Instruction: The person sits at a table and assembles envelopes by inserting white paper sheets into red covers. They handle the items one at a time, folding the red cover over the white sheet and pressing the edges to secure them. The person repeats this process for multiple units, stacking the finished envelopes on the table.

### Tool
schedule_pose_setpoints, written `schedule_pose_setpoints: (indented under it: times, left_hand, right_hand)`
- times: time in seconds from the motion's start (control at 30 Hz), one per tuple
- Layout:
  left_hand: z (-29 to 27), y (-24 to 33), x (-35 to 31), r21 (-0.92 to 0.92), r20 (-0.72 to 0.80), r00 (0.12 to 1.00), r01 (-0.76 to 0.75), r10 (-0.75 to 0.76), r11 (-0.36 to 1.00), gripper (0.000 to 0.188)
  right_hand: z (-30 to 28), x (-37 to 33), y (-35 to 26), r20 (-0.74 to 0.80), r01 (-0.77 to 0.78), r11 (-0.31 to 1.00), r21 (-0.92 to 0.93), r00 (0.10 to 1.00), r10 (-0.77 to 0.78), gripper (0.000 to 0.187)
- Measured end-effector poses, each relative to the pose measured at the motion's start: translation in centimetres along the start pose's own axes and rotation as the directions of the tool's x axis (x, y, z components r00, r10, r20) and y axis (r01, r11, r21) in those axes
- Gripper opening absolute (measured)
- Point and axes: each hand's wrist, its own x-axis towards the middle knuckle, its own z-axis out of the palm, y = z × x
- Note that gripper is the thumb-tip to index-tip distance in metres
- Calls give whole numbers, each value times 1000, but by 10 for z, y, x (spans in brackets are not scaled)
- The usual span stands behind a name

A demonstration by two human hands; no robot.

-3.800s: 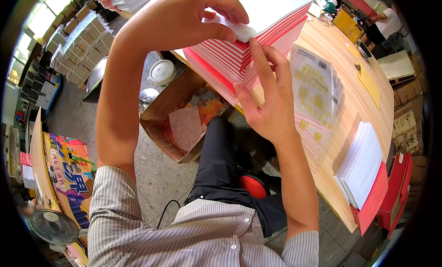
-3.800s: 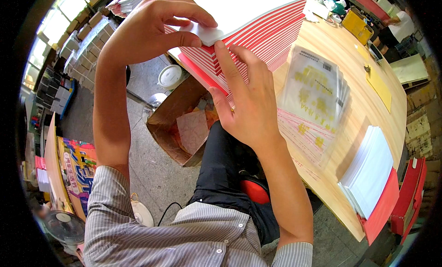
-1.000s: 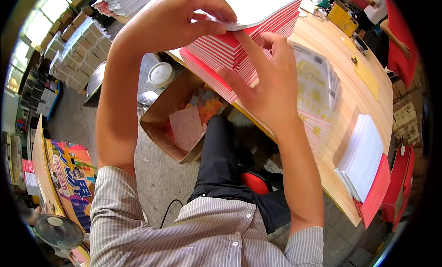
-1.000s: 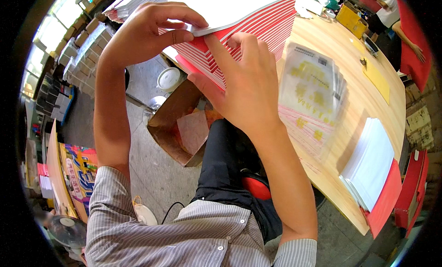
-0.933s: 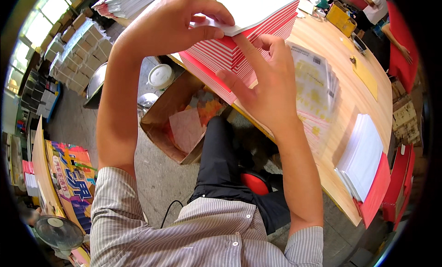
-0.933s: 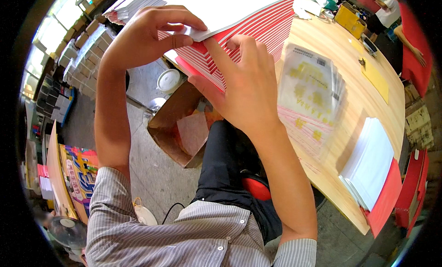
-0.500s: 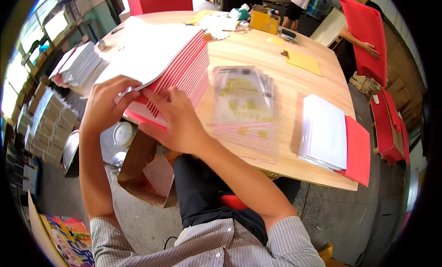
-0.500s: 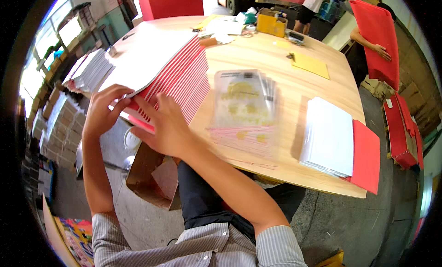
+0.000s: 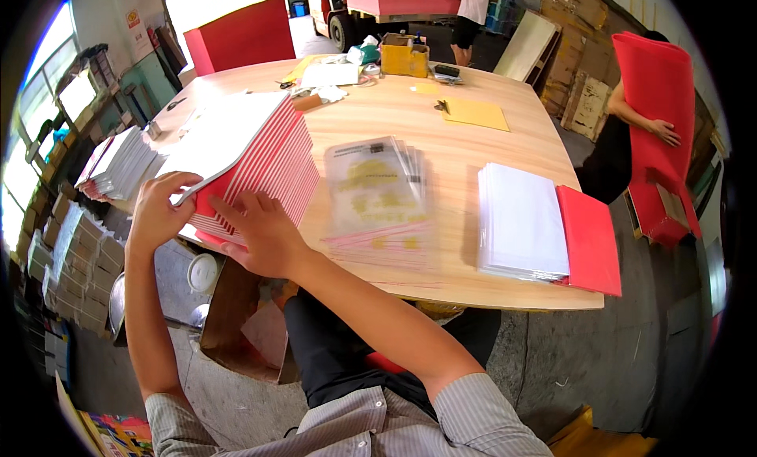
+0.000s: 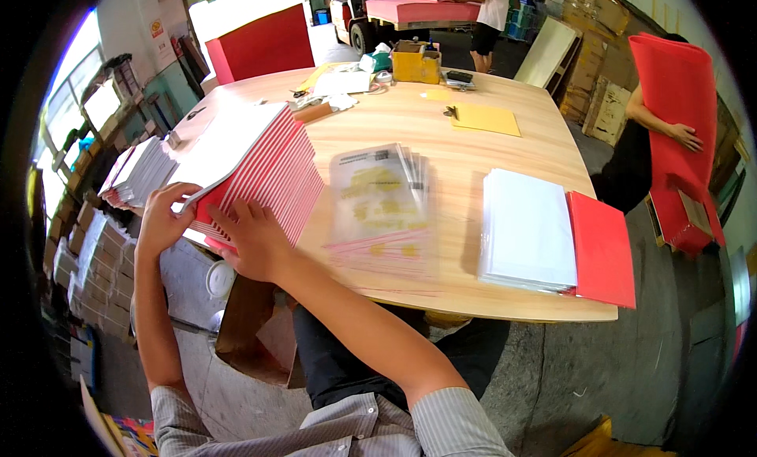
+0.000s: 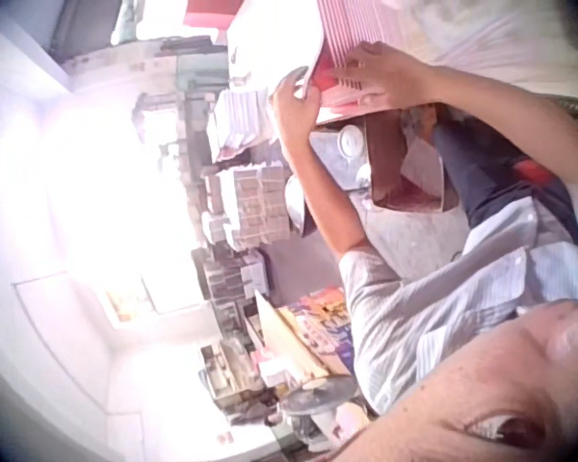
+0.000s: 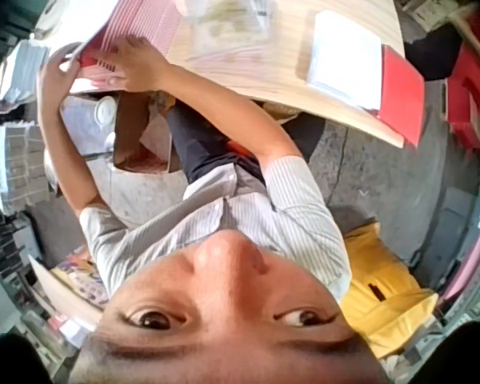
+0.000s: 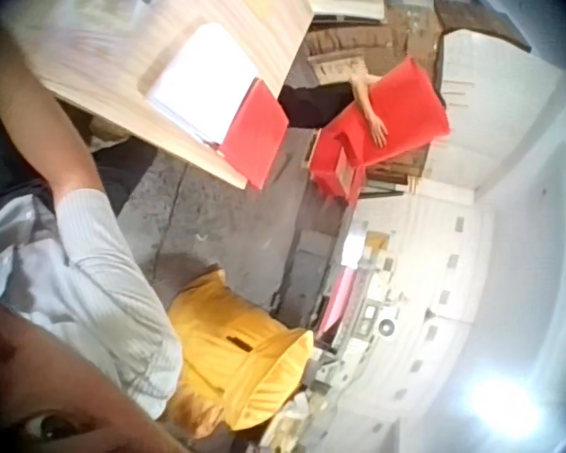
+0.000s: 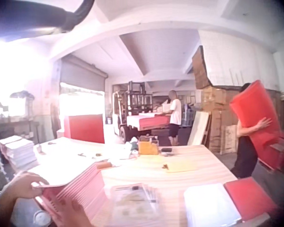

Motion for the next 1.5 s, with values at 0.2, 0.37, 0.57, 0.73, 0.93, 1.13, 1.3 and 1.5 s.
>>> schedule_pose_setpoints:
  times: [0.2, 0.37, 0.57, 0.73, 0.93, 1.13, 1.3, 1.5]
  left_hand:
    - [6, 12, 14, 40, 1, 1000, -2, 2, 999, 26]
    - [12, -10, 11, 141, -49, 999, 30, -23, 990, 28]
    - [19, -45, 16, 59, -172, 970, 184, -171, 981, 28]
    - [14, -87, 36, 189, -489, 872, 112, -5, 976, 30]
    - [-46, -68, 70, -30, -809, 554, 292, -194, 956, 46]
    - [-63, 62, 48, -309, -783, 526, 133, -331, 942, 59]
    - [51, 122, 1, -660, -448, 813, -19, -373, 751, 33]
    - [153, 149, -80, -927, 28, 966, 122, -258, 355, 18]
  right_hand:
    - [-27, -33, -3, -50, 59, 994, 88, 997, -55, 72]
    - [-72, -119, -4, 8, -149, 962, 227, 988, 151, 64]
    - [-104, -228, -9, -82, -356, 905, 233, 920, 383, 57]
    - [-114, -302, -21, -91, -533, 788, 310, 808, 582, 51]
    - [-152, -318, -16, -320, -566, 789, 239, 721, 614, 46]
    - [-223, -281, -2, -473, -381, 846, 373, 707, 527, 52]
    - [-247, -251, 3, -369, -333, 732, 595, 695, 617, 97]
    - [-224, -310, 13, 51, -321, 264, 909, 717, 696, 120]
